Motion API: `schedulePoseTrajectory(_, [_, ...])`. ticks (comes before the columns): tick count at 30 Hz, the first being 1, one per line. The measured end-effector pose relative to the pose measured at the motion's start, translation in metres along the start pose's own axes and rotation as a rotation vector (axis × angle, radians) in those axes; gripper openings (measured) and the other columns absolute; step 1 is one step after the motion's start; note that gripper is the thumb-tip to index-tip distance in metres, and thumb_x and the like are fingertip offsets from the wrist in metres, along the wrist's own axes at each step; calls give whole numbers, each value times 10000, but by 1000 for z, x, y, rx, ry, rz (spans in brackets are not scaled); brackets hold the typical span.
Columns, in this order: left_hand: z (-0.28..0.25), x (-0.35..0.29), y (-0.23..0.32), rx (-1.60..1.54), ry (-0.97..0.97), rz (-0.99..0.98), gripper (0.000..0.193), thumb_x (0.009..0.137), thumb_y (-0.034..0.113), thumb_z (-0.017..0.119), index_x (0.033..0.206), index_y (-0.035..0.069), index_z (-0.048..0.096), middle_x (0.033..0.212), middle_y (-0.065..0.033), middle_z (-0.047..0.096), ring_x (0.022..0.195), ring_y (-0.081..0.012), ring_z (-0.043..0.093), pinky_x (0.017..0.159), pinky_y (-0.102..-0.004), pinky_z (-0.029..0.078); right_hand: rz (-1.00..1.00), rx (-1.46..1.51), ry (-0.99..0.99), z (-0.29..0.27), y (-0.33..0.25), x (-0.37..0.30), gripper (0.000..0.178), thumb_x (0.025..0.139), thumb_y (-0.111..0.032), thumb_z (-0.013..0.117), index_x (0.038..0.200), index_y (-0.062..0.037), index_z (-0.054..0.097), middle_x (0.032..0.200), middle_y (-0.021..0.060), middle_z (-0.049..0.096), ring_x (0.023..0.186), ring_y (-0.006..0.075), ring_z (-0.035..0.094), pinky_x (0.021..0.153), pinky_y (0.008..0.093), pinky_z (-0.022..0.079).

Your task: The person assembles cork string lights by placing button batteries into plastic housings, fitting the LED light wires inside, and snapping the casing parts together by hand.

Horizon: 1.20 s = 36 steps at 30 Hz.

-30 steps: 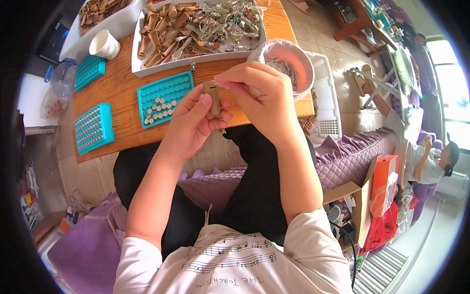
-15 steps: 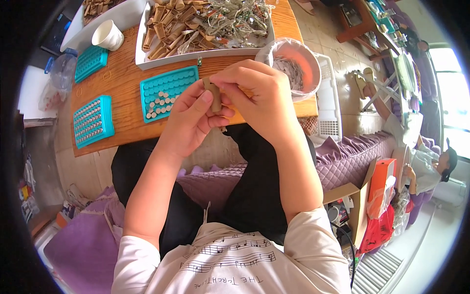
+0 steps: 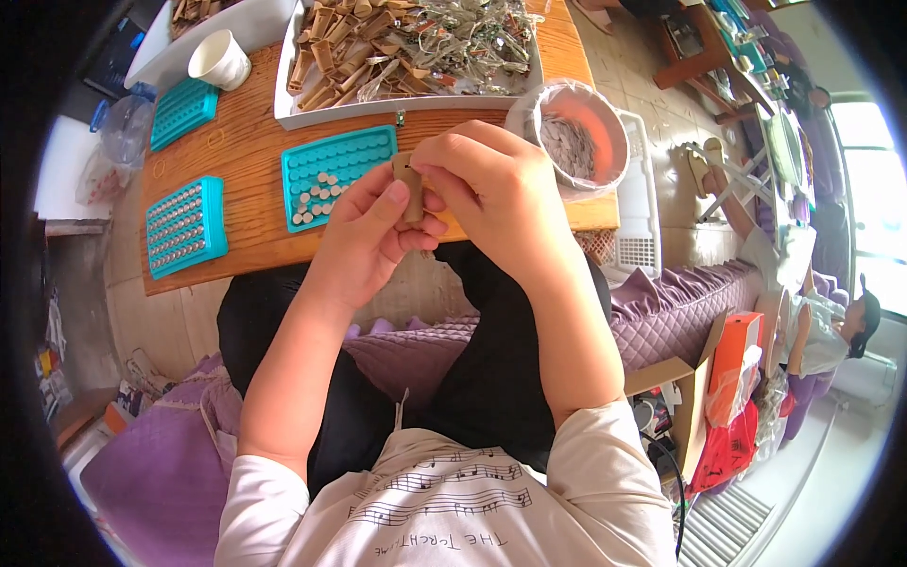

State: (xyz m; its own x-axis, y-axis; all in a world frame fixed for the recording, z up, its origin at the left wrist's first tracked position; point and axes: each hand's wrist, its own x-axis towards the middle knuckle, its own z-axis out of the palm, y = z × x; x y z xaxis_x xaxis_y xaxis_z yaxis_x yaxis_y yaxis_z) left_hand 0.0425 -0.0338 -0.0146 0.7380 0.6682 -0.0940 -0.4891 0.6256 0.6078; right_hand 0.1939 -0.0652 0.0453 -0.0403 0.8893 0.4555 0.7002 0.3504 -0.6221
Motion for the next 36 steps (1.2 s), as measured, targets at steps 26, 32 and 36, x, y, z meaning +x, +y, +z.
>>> schedulePoseTrajectory(26, [-6,-8,7,-1,132,31,254,947,206,491,1100,8,535,934,-66,626,790,-137,641,679,-242,548,15,40,-83,24,-4,6,107,796,19,576,878,-16,517,814,113,532,688,295,552,603,344,466])
schedulePoseTrajectory(32, [-6,-6,10,12,110,9,263,947,193,488,1124,3,528,964,-78,625,810,-143,643,697,-251,549,54,84,-20,23,-2,3,126,785,9,598,888,-9,527,801,109,548,698,276,566,611,330,472])
schedulePoseTrajectory(36, [-6,-5,9,9,126,5,260,947,194,486,1117,2,530,968,-78,625,808,-145,645,703,-254,552,64,94,-18,25,0,3,122,790,9,597,890,-3,528,797,112,549,699,271,569,612,325,472])
